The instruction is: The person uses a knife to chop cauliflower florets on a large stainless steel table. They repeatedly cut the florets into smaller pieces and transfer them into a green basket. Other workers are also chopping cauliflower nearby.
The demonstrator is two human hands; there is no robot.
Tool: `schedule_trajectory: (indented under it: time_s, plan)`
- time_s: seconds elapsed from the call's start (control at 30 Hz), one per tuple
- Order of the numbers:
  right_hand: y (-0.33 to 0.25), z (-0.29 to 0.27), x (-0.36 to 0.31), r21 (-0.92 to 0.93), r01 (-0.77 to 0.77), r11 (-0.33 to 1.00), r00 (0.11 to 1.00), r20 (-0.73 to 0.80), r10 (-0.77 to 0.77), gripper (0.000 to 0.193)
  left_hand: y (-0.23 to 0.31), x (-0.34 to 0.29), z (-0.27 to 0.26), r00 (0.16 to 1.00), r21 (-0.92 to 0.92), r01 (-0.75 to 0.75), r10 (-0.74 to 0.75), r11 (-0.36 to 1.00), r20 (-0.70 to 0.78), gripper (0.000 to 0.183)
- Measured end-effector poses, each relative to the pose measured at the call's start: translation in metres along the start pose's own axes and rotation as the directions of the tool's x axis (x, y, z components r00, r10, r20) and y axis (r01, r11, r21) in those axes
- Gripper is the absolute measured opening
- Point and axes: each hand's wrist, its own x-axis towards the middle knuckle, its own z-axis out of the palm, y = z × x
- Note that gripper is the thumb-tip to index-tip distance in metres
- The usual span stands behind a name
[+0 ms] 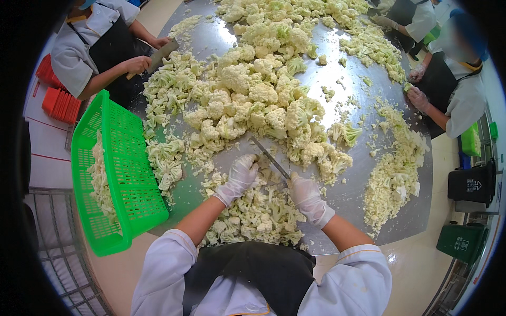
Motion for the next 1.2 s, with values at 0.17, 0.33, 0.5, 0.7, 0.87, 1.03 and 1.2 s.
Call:
schedule_trajectory:
  time_s: [0.17,0.33,0.5,0.7,0.87,1.03,1.2]
  plan:
    - [0.002,-0.012,-0.015,-0.045,0.099,0.994,0.994,-0.043,-0.100,0.014,0.000,0.001,-0.001,0.988,-0.049,0.154,-0.153,0.987,0.022,0.019]
    - [0.005,-0.019,-0.020,-0.063,0.122,0.991,0.992,0.035,-0.120,0.014,-0.004,0.000,0.005,0.994,-0.026,0.108,-0.108,0.994,-0.011,0.021]
    - [0.000,-0.011,-0.004,0.021,0.109,0.994,0.987,0.113,-0.110,0.011,-0.012,-0.001,0.000,0.993,0.053,0.110,-0.112,0.992,0.029,0.018]
    - [-0.023,0.006,0.027,-0.154,0.138,0.978,0.986,0.118,-0.121,0.009,0.006,0.000,-0.006,0.981,0.150,-0.099,0.071,0.984,0.178,0.011]
    - [-0.014,-0.010,0.014,-0.135,0.093,0.986,0.994,0.063,-0.086,0.009,0.009,0.003,-0.030,0.990,0.197,-0.080,0.055,0.977,0.128,0.020]
    - [0.012,-0.015,-0.008,-0.145,-0.015,0.989,0.992,-0.127,-0.004,0.011,-0.021,0.037,-0.065,0.986,0.487,0.015,0.069,0.873,-0.155,0.036]
    - [0.004,0.013,-0.028,-0.308,0.269,0.913,0.961,0.026,-0.275,0.002,-0.020,0.058,-0.059,0.998,0.684,0.064,-0.034,0.726,-0.057,0.039]
